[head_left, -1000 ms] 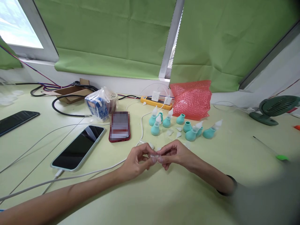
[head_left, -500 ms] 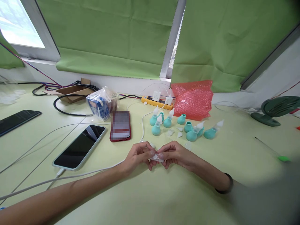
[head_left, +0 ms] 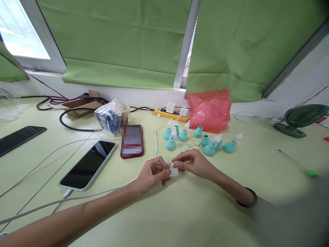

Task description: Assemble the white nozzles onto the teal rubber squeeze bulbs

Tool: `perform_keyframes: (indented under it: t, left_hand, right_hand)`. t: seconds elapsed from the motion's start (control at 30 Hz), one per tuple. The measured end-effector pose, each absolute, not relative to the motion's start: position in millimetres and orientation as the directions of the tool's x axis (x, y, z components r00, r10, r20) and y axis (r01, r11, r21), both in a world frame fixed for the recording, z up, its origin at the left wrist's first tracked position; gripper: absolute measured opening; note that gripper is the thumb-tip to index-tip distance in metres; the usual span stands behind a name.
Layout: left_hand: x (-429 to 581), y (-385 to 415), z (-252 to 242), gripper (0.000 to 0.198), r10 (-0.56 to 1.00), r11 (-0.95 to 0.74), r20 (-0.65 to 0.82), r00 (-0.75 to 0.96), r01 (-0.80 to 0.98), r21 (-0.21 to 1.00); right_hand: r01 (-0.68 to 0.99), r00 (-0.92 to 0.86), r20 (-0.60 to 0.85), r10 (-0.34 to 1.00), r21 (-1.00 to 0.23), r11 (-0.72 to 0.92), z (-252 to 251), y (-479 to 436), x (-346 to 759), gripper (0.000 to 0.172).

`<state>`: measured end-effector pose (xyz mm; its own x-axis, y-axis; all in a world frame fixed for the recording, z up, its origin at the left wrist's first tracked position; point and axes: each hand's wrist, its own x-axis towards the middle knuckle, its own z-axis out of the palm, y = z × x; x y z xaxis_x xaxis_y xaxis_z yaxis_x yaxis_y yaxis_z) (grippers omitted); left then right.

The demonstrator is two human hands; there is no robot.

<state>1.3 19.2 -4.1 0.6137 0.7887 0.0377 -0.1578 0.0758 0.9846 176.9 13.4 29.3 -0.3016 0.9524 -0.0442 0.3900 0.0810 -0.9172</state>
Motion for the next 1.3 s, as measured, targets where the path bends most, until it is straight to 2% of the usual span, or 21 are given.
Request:
perform_keyframes:
  t: [0.1,0.13,0.2,0.27,0.33,0.43,0.53,0.67,0.97,1.07,1.17,1.23,1.3]
  left_hand:
    - [2.1,18.0,-3.1,0.028,0.782,0.018,0.053,0.621,-0.108,0.994]
    - [2.4,17.6,-3.5,0.03,0.788,-0.008,0.058,0.613,-0.084,0.996]
    - [2.8,17.5,-5.3,0.034,0.8,-0.035,0.059,0.597,-0.052,0.998]
    - [3.0,17.9,-7.3,0.034,0.807,-0.032,0.049,0.589,-0.04,0.999]
    - [2.6,18.4,-8.6,0.032,0.8,-0.042,0.049,0.598,-0.027,0.999]
    - [1.3,18.0,-8.7,0.031,0.785,-0.079,0.047,0.617,0.025,0.997]
    - [0.0,16.5,-8.5,0.03,0.792,-0.097,0.037,0.61,0.066,0.993]
    - [-0.6,16.2,-10.4,0.03,0.79,-0.059,0.018,0.613,0.046,0.997]
    - [0.3,18.0,-12.2,0.032,0.81,0.005,-0.011,0.586,0.011,1.0]
    - [0.7,18.6,-15.3,0.034,0.839,0.008,-0.003,0.544,-0.006,1.0]
    - [0.5,18.3,-16.4,0.034,0.861,-0.015,0.016,0.508,-0.007,1.0]
    - [0.3,17.5,-14.1,0.031,0.878,-0.029,0.033,0.478,-0.017,0.999]
    - [0.2,16.6,-10.2,0.025,0.897,-0.044,0.057,0.438,-0.038,0.998]
  right_hand:
    - [0.581,-0.212,0.199,0.957,-0.762,0.287,34.6,19.5,185.2,0.022]
    - [0.661,-0.214,0.273,0.938,-0.666,0.345,36.8,21.6,188.9,0.021]
    - [0.824,-0.244,0.395,0.885,-0.397,0.404,42.7,25.7,198.0,0.021]
    - [0.932,-0.264,0.473,0.84,-0.098,0.348,50.1,29.7,208.9,0.024]
    - [0.969,-0.248,0.5,0.83,0.121,0.217,57.3,33.9,220.4,0.027]
    - [0.953,-0.165,0.454,0.875,0.303,0.023,62.3,41.6,235.7,0.029]
    - [0.922,-0.039,0.323,0.946,0.377,-0.091,59.4,50.2,246.5,0.028]
    - [0.908,0.018,0.214,0.977,0.405,-0.106,54.0,57.4,253.4,0.018]
    - [0.935,-0.02,0.231,0.973,0.348,-0.064,57.7,59.1,256.0,0.016]
    - [0.978,-0.147,0.398,0.905,0.194,0.074,75.1,44.8,249.8,0.014]
    - [0.907,-0.316,0.54,0.78,-0.068,0.415,95.8,17.8,233.4,0.011]
    - [0.825,-0.377,0.472,0.797,-0.22,0.52,103.3,-1.3,219.6,0.009]
    - [0.78,-0.442,0.344,0.828,-0.308,0.545,100.8,-15.7,206.4,0.004]
